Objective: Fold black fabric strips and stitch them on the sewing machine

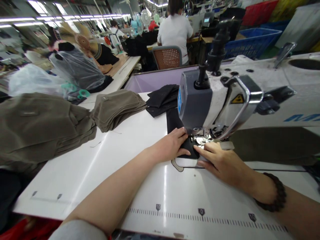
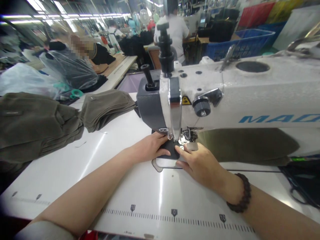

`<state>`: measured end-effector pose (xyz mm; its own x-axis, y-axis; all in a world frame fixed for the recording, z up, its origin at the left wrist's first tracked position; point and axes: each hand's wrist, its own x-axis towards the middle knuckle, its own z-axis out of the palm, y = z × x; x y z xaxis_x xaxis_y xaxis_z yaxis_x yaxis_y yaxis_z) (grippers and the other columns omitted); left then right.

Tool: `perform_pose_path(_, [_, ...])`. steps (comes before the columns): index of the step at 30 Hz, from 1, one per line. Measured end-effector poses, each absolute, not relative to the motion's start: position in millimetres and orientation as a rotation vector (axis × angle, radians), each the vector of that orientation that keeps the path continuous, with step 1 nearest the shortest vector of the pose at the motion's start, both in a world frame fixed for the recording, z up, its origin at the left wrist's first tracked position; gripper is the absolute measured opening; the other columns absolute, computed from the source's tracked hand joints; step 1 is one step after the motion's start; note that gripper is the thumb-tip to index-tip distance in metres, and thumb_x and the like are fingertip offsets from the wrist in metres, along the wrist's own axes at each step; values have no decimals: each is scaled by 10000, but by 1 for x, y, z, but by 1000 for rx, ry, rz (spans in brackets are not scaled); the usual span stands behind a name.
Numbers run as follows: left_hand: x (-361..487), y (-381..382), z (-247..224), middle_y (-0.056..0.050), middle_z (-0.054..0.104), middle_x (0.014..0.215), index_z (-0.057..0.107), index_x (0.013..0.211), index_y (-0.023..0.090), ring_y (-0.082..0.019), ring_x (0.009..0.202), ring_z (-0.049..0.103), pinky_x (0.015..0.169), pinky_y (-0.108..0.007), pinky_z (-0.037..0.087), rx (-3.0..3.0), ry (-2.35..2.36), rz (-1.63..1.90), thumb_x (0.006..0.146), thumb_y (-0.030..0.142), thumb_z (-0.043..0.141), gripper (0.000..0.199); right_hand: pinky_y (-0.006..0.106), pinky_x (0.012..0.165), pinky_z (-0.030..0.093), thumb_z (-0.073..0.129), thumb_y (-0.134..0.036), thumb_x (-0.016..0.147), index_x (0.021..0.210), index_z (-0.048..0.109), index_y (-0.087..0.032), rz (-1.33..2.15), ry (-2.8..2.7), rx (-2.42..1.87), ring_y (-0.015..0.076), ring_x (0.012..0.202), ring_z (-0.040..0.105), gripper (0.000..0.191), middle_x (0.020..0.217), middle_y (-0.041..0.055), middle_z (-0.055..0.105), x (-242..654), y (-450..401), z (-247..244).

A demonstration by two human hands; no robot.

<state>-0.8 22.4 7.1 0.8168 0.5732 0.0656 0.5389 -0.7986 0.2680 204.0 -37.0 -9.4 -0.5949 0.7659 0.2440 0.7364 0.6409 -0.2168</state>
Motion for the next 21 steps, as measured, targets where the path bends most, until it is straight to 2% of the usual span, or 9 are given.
perform_pose_path(4, [-3, 19, 4, -158, 535, 1171, 551, 1104, 60, -261, 1112, 487, 960, -395, 394, 2844, 771, 251, 807, 396, 551, 449, 323, 663, 440, 453, -270, 856, 1071, 595, -102, 144, -2565, -1120, 196, 769, 554, 308, 823, 98, 608, 206, -38, -9])
perform_pose_path(7, [-4, 11, 4, -94, 597, 1079, 624, 976, 108, -205, 1010, 549, 915, -332, 431, 2904, 603, 276, 875, 287, 468, 258, 301, 606, 408, 423, -286, 876, 1005, 622, -123, 181, -2606, -994, 165, 676, 529, 288, 732, 59, 581, 209, -40, -10])
perform_pose_path(9, [-4, 6, 5, -74, 617, 1032, 640, 915, 117, -180, 978, 562, 891, -297, 445, 2917, 524, 280, 903, 241, 409, 263, 298, 586, 381, 409, -302, 885, 981, 631, -138, 171, -2627, -951, 152, 635, 504, 293, 689, 41, 558, 210, -41, -10])
perform_pose_path(13, [-3, 4, 6, -78, 622, 1021, 631, 952, 101, -177, 981, 566, 899, -282, 444, 2898, 553, 271, 904, 228, 405, 264, 294, 577, 359, 402, -309, 890, 982, 631, -142, 145, -2613, -957, 143, 616, 490, 298, 674, 33, 547, 209, -41, -11])
perform_pose_path(21, [-3, 12, 2, -97, 603, 1066, 622, 996, 82, -195, 1011, 559, 906, -287, 455, 2874, 648, 295, 861, 214, 489, 231, 302, 634, 413, 399, -302, 888, 1004, 622, -128, 160, -2542, -1080, 165, 681, 533, 306, 743, 66, 599, 207, -37, -11])
